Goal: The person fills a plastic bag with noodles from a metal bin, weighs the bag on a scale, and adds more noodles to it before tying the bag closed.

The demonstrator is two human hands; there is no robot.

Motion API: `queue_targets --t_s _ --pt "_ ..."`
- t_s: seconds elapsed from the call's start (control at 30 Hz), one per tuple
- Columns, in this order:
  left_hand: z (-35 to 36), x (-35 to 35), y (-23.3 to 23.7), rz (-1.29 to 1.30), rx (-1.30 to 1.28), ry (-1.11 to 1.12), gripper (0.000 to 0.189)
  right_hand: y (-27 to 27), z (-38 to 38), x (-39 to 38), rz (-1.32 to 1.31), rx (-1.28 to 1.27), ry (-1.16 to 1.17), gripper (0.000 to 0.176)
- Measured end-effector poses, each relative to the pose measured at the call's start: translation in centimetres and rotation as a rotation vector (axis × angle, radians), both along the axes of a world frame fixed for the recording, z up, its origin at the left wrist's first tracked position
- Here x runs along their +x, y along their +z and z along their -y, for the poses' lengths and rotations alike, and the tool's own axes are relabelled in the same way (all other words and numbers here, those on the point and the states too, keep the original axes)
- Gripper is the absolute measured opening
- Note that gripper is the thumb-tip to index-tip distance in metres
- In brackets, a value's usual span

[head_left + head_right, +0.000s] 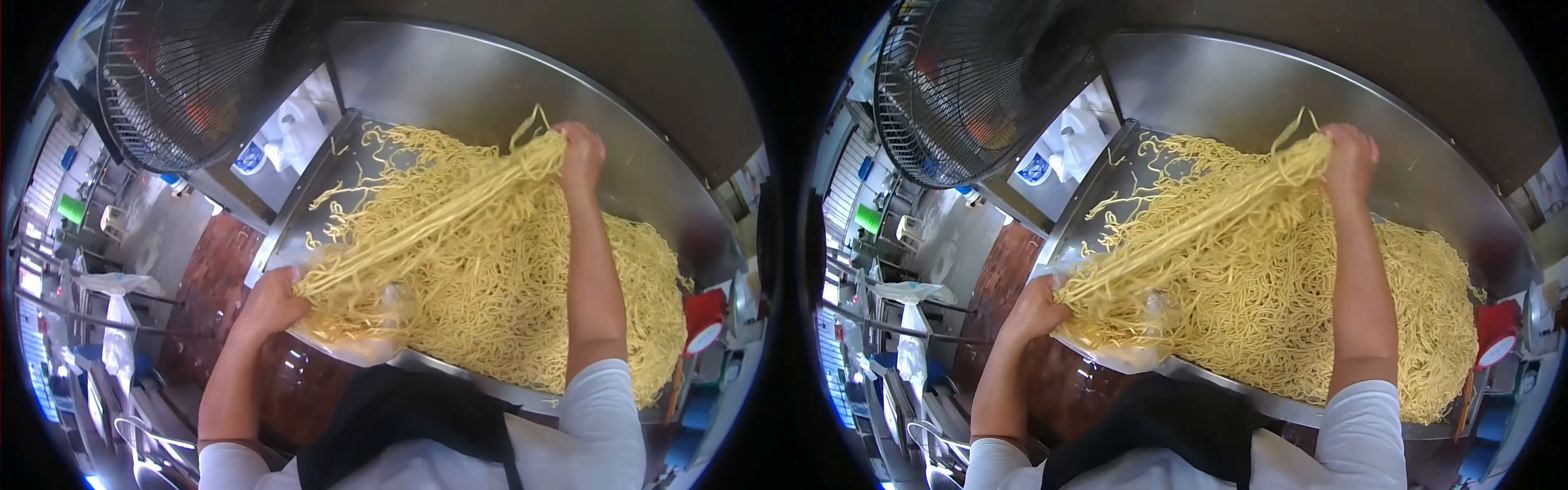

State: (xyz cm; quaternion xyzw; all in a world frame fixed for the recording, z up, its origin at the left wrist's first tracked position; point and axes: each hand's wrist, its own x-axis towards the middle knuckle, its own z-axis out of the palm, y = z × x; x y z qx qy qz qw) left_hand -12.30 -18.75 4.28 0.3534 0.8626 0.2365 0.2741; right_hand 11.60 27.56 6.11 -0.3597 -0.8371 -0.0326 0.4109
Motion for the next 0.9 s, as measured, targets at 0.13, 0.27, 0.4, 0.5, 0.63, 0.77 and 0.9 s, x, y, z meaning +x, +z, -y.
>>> queue_targets --t_s 0.13,0.27,0.4,0.5,0.63,0.77,0.9 --pt "2.5 0.2 -0.3 -0.307 -0.255 -0.041 0.035 1.9 4.1 -0.2 0.931 -0.616 -0.167 0.044" --pt "3.5 0.9 -0.2 -0.331 -0.207 0.001 0.040 -1.6 12.1 -4.5 0.649 -0.617 0.610 0.069" --pt "4.1 1.7 1.4 -0.063 0.280 0.032 0.048 -9.9 24.3 -10.2 0.529 -0.740 1.053 0.080" --pt "4.4 3.0 2.5 0.298 0.540 0.177 0.057 -10.2 26.4 -10.9 0.786 -0.943 0.847 0.065" --pt "2.0 6.3 4.4 0.565 0.808 0.154 0.093 -6.1 26.9 -9.4 0.634 -0.895 0.855 0.050" --pt "-2.5 7.5 7.3 0.716 1.150 0.041 0.092 -2.5 33.9 -11.2 0.104 -0.854 1.208 0.047" --pt "-3.8 5.7 3.9 0.791 1.080 0.057 0.103 -11.4 36.9 -11.3 0.290 -0.549 1.038 0.048"
